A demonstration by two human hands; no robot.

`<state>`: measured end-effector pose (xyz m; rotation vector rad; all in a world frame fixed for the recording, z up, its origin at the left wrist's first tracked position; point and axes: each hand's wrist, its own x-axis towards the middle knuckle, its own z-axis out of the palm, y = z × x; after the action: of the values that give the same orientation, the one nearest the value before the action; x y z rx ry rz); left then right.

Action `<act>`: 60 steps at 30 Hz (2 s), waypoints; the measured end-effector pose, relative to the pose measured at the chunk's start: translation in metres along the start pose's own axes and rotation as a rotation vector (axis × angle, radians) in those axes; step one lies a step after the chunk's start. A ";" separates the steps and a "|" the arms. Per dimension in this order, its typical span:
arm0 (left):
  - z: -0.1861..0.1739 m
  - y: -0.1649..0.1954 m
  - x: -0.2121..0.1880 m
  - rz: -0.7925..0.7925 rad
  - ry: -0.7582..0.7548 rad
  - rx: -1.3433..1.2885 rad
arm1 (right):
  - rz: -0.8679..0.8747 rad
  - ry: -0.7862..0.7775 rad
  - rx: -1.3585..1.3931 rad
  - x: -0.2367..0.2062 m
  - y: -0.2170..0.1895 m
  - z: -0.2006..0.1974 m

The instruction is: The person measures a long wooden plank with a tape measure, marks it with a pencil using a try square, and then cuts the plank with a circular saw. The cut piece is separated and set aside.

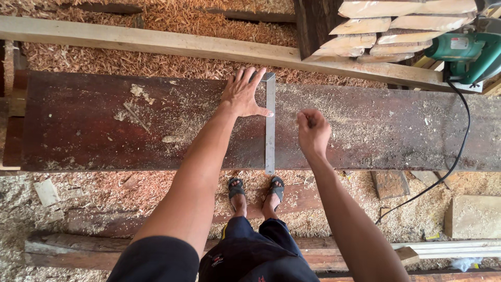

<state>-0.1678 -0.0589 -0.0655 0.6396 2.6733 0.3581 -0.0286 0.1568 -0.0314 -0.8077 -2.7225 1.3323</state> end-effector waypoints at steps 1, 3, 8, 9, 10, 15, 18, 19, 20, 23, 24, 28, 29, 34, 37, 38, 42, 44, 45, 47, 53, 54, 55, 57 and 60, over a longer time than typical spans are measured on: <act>-0.001 0.002 0.001 -0.012 -0.008 -0.005 | -0.040 0.007 0.006 0.004 -0.005 0.001; -0.005 0.005 0.001 -0.040 -0.025 -0.016 | -0.017 -0.018 0.060 0.010 -0.012 0.006; -0.016 0.014 0.000 -0.087 -0.074 0.015 | -0.069 -0.116 0.026 0.028 -0.025 0.022; -0.018 0.016 0.000 -0.094 -0.085 0.025 | -0.062 -0.137 -0.017 0.032 -0.027 0.026; -0.020 0.019 0.000 -0.107 -0.106 0.046 | -0.054 -0.158 -0.061 0.036 -0.029 0.028; -0.033 0.029 0.001 -0.156 -0.170 0.118 | -0.147 -0.151 -0.380 0.052 -0.040 0.041; -0.037 0.032 0.002 -0.183 -0.201 0.128 | -0.261 -0.103 -0.466 0.061 -0.047 0.047; -0.038 0.032 0.002 -0.187 -0.204 0.136 | -0.319 -0.077 -0.485 0.064 -0.048 0.048; -0.038 0.033 0.003 -0.190 -0.210 0.143 | -0.308 -0.118 -0.518 0.067 -0.049 0.049; -0.036 0.033 0.003 -0.192 -0.211 0.150 | -0.270 -0.233 -0.585 0.070 -0.046 0.046; -0.036 0.032 0.003 -0.190 -0.206 0.149 | -0.260 -0.263 -0.585 0.066 -0.042 0.044; -0.034 0.032 0.003 -0.195 -0.212 0.171 | -0.342 -0.319 -0.556 0.025 -0.019 0.032; -0.034 0.033 0.003 -0.202 -0.213 0.175 | -0.332 -0.330 -0.580 0.012 -0.014 0.030; -0.036 0.034 0.001 -0.216 -0.227 0.181 | -0.276 -0.390 -0.628 -0.048 0.005 0.011; -0.036 0.034 -0.003 -0.213 -0.226 0.179 | -0.235 -0.419 -0.539 -0.071 0.016 0.002; -0.035 0.034 -0.004 -0.214 -0.219 0.181 | -0.238 -0.433 -0.543 -0.077 0.021 0.000; -0.036 0.035 -0.004 -0.218 -0.216 0.192 | -0.246 -0.472 -0.546 -0.094 0.039 -0.003; -0.036 0.036 -0.004 -0.229 -0.235 0.183 | -0.244 -0.504 -0.545 -0.099 0.044 -0.004; -0.036 0.036 -0.003 -0.236 -0.244 0.178 | -0.239 -0.528 -0.547 -0.101 0.045 -0.006; -0.035 0.037 -0.002 -0.245 -0.228 0.128 | -0.231 -0.582 -0.567 -0.100 0.041 -0.011; -0.031 0.036 0.000 -0.257 -0.241 0.081 | -0.064 -0.464 -0.642 -0.065 -0.002 -0.024; -0.031 0.036 0.001 -0.256 -0.244 0.085 | -0.064 -0.426 -0.583 -0.056 -0.009 -0.025; -0.031 0.036 0.001 -0.255 -0.244 0.087 | -0.061 -0.388 -0.523 -0.047 -0.016 -0.026; -0.032 0.038 0.001 -0.248 -0.240 0.092 | -0.032 -0.295 -0.429 -0.025 -0.027 -0.021; -0.034 0.040 0.001 -0.260 -0.242 0.087 | 0.008 -0.221 -0.459 0.010 -0.037 -0.009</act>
<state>-0.1671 -0.0290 -0.0218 0.3278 2.5065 0.0866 -0.0515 0.1492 -0.0001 -0.7221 -3.2642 0.8456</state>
